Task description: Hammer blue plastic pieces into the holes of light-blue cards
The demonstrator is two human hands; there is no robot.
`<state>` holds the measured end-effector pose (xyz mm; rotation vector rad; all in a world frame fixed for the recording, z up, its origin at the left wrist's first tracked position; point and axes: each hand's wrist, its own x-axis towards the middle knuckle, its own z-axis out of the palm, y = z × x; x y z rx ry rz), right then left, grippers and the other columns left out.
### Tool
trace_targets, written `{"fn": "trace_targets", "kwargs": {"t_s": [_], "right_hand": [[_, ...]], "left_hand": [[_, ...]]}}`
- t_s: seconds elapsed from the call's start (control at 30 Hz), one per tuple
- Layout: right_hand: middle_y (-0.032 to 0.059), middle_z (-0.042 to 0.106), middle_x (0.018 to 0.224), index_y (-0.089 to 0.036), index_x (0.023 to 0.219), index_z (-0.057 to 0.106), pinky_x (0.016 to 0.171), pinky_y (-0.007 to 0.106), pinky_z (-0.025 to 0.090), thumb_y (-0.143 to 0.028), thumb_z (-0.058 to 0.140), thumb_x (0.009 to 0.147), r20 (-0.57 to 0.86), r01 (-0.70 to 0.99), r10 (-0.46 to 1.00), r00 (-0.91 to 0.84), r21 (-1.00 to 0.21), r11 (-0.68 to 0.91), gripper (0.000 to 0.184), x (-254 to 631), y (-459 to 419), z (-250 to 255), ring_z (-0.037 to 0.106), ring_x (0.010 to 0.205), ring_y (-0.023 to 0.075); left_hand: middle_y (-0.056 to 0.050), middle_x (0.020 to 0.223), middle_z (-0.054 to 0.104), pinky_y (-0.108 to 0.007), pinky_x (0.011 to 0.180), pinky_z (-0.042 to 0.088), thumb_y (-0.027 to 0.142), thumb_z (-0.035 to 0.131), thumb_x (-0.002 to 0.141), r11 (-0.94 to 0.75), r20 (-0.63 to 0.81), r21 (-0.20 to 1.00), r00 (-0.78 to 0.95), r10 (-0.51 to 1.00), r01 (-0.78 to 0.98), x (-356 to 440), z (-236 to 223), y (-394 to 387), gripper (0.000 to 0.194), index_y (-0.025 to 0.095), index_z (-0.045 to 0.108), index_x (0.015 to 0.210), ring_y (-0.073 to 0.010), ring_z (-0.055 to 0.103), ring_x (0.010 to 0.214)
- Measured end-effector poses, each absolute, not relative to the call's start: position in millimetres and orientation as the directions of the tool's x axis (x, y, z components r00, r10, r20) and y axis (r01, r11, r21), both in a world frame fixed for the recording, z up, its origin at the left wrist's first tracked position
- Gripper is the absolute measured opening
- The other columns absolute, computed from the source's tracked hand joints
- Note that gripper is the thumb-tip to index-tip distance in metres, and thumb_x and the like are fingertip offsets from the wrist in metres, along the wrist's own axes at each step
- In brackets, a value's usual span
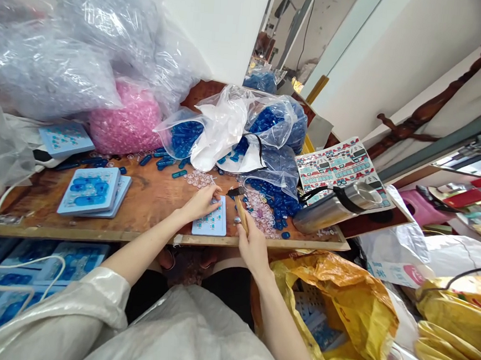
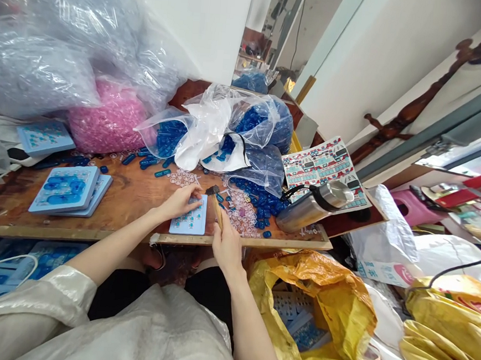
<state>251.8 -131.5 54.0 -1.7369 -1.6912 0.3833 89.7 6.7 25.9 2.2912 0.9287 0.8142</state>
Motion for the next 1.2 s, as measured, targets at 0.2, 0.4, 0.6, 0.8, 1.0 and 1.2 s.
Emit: {"fn": "trace_targets", "kwargs": {"t_s": [0.2, 0.4, 0.6, 0.8, 1.0, 1.2], "right_hand": [[0.0096, 0.062, 0.105, -0.020, 0.132, 0.039, 0.079, 0.035, 0.046, -0.026, 0.034, 0.087, 0.101, 0.837, 0.992, 0.076, -0.547, -0.009, 0.046, 245.8, -127.4, 59.3, 0.061, 0.090, 0.0233], [0.0100, 0.060, 0.108, -0.016, 0.131, 0.039, 0.080, 0.034, 0.046, -0.029, 0.033, 0.087, 0.209, 0.742, 0.964, 0.164, -0.670, 0.019, 0.046, 253.1, -130.5, 55.8, 0.061, 0.089, 0.0211], [0.0104, 0.062, 0.104, -0.015, 0.131, 0.041, 0.078, 0.034, 0.046, -0.028, 0.034, 0.085, 0.171, 0.731, 0.970, 0.175, -0.682, -0.011, 0.048, 255.1, -134.1, 47.1, 0.061, 0.083, 0.0204], [0.0101, 0.062, 0.103, -0.015, 0.132, 0.040, 0.075, 0.034, 0.045, -0.029, 0.034, 0.086, 0.140, 0.728, 0.976, 0.164, -0.685, -0.024, 0.048, 253.5, -136.0, 45.1, 0.060, 0.081, 0.0211], [0.0106, 0.062, 0.103, -0.014, 0.131, 0.041, 0.078, 0.035, 0.046, -0.029, 0.036, 0.085, 0.170, 0.727, 0.967, 0.191, -0.687, -0.023, 0.048, 255.7, -138.1, 42.9, 0.060, 0.084, 0.0210], [0.0092, 0.062, 0.105, -0.017, 0.131, 0.040, 0.081, 0.035, 0.046, -0.029, 0.035, 0.087, 0.158, 0.713, 0.972, 0.175, -0.701, -0.015, 0.047, 251.7, -139.1, 47.3, 0.060, 0.091, 0.0213]], "left_hand": [[-0.003, 0.090, 0.061, -0.033, 0.085, 0.043, 0.020, 0.055, 0.073, -0.588, 0.297, 0.681, 0.569, 0.767, 0.437, 89.4, 30.6, 3.0, 0.039, 0.017, 0.040, 0.108, -0.0179, 0.057, 0.091], [-0.006, 0.101, 0.058, -0.032, 0.084, 0.045, 0.023, 0.051, 0.077, -0.558, 0.379, 0.697, 0.429, 0.820, 0.450, 73.4, 29.5, 13.8, 0.029, 0.016, 0.047, 0.105, -0.0168, 0.054, 0.094], [-0.010, 0.094, 0.057, -0.038, 0.090, 0.041, 0.017, 0.042, 0.082, -0.633, 0.419, 0.460, 0.476, 0.773, 0.623, 51.7, 15.0, 40.2, 0.019, 0.013, 0.058, 0.090, -0.0205, 0.051, 0.096], [-0.010, 0.092, 0.058, -0.036, 0.085, 0.043, 0.014, 0.039, 0.083, -0.686, 0.362, 0.399, 0.583, 0.727, 0.609, 45.5, 15.2, 47.5, 0.025, 0.014, 0.062, 0.089, -0.0200, 0.053, 0.089], [-0.008, 0.091, 0.059, -0.034, 0.083, 0.044, 0.022, 0.048, 0.081, -0.633, 0.381, 0.469, 0.506, 0.774, 0.616, 39.8, 34.4, 31.6, 0.017, 0.015, 0.059, 0.093, -0.0193, 0.053, 0.089], [-0.005, 0.096, 0.060, -0.034, 0.086, 0.041, 0.026, 0.053, 0.081, -0.728, 0.429, 0.448, 0.590, 0.684, 0.519, 75.9, 46.5, -13.7, 0.018, 0.017, 0.054, 0.097, -0.0189, 0.051, 0.096]]}}
